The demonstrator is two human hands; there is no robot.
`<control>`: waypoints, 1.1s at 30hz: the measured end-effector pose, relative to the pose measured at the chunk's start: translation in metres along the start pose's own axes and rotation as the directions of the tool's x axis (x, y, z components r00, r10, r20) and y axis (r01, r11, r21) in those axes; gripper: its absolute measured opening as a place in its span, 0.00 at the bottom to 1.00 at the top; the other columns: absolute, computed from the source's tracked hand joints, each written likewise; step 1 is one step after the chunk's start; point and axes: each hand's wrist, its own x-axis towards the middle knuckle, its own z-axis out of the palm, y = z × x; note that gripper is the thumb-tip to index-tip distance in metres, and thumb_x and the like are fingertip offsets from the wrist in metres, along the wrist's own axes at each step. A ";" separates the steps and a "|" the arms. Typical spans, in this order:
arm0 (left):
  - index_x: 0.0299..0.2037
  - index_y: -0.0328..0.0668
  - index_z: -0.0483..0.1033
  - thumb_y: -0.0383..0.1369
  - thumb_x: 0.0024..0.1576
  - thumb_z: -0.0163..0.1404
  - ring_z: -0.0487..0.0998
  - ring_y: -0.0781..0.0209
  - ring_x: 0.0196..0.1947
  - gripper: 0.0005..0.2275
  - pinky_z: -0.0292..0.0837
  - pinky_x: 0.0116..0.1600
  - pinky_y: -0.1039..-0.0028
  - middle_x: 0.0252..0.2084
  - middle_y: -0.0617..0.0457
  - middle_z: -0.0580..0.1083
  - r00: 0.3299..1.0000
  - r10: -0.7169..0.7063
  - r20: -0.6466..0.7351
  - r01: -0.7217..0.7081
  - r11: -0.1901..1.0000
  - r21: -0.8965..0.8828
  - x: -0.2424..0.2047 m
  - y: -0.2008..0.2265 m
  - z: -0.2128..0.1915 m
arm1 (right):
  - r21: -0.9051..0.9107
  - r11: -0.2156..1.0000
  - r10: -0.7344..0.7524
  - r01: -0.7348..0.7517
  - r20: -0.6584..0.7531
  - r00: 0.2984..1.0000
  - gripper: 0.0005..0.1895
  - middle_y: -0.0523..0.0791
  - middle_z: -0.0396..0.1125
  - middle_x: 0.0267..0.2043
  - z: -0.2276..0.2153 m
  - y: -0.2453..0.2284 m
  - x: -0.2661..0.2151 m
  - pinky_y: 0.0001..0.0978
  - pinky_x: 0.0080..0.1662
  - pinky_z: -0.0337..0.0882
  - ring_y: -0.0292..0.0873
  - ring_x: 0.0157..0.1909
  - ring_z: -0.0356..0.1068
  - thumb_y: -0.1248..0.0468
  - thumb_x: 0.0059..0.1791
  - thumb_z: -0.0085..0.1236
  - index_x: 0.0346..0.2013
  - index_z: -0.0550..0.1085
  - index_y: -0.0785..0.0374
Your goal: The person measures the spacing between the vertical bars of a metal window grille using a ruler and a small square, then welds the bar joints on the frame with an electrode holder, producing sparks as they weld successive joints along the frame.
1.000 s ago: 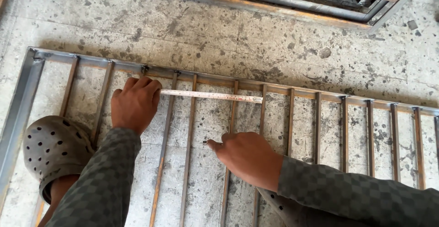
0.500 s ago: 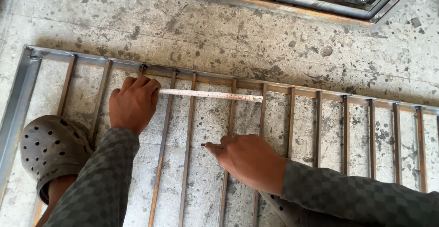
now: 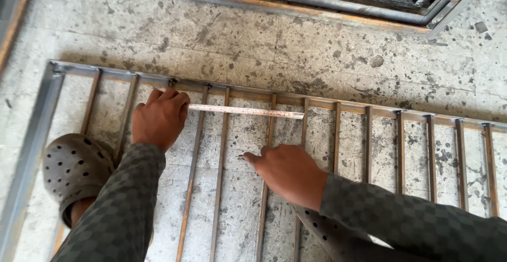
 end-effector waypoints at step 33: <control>0.41 0.54 0.82 0.39 0.64 0.49 0.81 0.52 0.45 0.08 0.80 0.40 0.55 0.45 0.58 0.80 0.980 -0.122 0.160 0.110 0.990 0.084 0.007 0.015 -0.035 | 0.094 0.994 0.045 -0.046 0.020 0.999 0.32 0.51 0.67 0.23 -0.009 0.005 -0.033 0.41 0.27 0.76 0.47 0.22 0.71 0.71 0.55 0.48 0.74 0.57 0.57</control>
